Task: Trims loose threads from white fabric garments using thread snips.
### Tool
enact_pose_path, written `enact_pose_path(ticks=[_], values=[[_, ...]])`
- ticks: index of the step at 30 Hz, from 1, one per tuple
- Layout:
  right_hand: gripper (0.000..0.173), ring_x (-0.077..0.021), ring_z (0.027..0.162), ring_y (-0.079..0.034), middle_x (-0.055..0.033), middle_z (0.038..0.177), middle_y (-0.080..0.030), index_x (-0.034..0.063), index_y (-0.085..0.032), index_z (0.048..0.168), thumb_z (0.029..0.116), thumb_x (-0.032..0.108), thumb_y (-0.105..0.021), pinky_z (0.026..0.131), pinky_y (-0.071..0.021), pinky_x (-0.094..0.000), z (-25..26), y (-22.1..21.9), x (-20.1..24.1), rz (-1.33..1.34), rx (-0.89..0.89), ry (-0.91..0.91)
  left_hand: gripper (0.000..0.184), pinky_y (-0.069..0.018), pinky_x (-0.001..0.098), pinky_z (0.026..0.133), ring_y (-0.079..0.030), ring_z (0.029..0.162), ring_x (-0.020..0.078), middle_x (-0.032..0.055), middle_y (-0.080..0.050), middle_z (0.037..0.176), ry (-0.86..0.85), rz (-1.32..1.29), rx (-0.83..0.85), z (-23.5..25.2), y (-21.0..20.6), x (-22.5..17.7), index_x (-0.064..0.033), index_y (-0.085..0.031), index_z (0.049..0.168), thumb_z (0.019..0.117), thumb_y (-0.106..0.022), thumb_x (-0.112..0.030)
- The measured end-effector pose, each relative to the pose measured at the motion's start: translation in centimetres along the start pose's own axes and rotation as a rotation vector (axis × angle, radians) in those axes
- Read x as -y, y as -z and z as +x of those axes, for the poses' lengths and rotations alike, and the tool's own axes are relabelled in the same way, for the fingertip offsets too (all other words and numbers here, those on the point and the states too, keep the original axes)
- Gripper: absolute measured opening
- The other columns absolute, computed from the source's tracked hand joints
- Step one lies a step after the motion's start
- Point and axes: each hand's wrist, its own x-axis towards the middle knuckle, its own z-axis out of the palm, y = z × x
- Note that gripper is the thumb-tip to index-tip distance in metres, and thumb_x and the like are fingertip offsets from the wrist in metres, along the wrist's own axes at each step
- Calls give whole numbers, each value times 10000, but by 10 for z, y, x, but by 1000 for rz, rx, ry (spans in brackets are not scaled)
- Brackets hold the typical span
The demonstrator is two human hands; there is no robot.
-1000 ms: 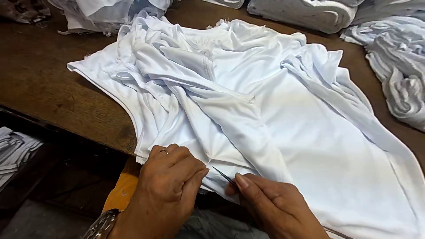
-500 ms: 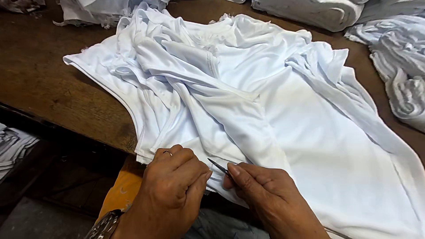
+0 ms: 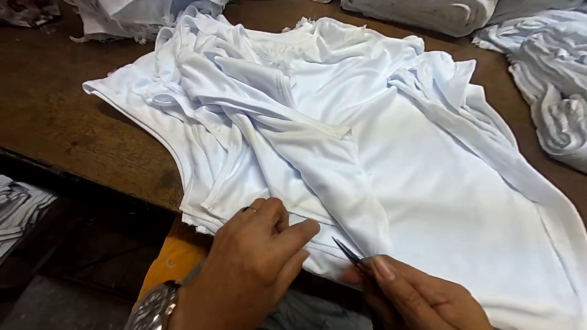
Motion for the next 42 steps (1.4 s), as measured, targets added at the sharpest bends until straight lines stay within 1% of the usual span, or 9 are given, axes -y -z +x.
enact_pose_path(ticks=[4, 11, 27, 29, 32, 34, 37, 39, 42], values=[[413, -66, 487, -442, 12, 635, -525, 17, -717, 1025, 1130, 210, -366, 427, -366, -242, 0, -2, 1, -16, 34, 2, 126, -490, 253, 673, -589, 815, 88, -21, -622, 882, -50, -137, -73, -4, -7, 2, -151, -784, 960, 963, -658, -168], [404, -72, 500, -435, -3, 632, -526, 7, -717, 990, 1126, 214, -398, 450, -359, -245, 7, -6, -2, 8, 187, 36, 109, -537, 269, 758, -643, 877, 103, 9, -696, 959, -79, -291, -175, -42, -3, 8, -126, -757, 1056, 981, -685, -156], [388, -69, 504, -452, 8, 607, -531, 64, -701, 854, 1102, 267, -484, 464, -354, -256, 30, -34, 7, -132, 166, 75, 125, -543, 286, 782, -649, 890, 129, 31, -694, 984, -83, -389, -194, -56, 2, 8, -106, -748, 1077, 957, -715, -120], [393, -71, 510, -458, 3, 612, -533, 55, -694, 856, 1107, 261, -473, 470, -359, -257, 29, -34, 8, -136, 152, 108, 118, -543, 290, 774, -648, 886, 138, 44, -691, 979, -81, -418, -148, -56, 5, 6, -100, -744, 1073, 963, -707, -121], [371, -59, 521, -484, -6, 668, -580, 6, -717, 976, 1112, 212, -441, 466, -411, -236, 26, -24, 18, -33, 95, 159, 114, -541, 349, 759, -653, 863, 199, 95, -689, 949, -104, -493, 59, -64, 7, 5, -69, -737, 1033, 991, -664, -146], [284, -45, 531, -473, 12, 683, -572, 24, -716, 1045, 1074, 255, -553, 469, -400, -220, 30, -21, 27, -61, 21, 203, 173, -537, 384, 743, -654, 831, 229, 100, -677, 909, -121, -458, 216, -75, 3, 6, -72, -721, 985, 1016, -635, -218], [292, -45, 539, -466, 34, 682, -582, 71, -713, 1058, 916, 320, -764, 474, -395, -238, 43, -45, 32, -417, -170, 316, 288, -522, 400, 709, -644, 780, 240, 92, -659, 859, -91, -382, 324, -95, -6, 7, -87, -699, 890, 1015, -638, -339], [293, -57, 555, -499, 32, 708, -602, 70, -699, 1026, 890, 323, -757, 478, -423, -259, 58, -74, 33, -562, -276, 454, 299, -548, 404, 730, -668, 815, 234, 92, -678, 896, -56, -343, 336, -102, -4, 9, -93, -711, 906, 1016, -637, -361], [298, -95, 608, -569, 34, 748, -608, 91, -692, 977, 848, 355, -746, 486, -450, -286, 80, -114, 42, -688, -342, 598, 194, -568, 364, 746, -689, 848, 208, 88, -704, 922, -27, -278, 206, -100, 4, 8, -92, -700, 955, 1017, -625, -260]])
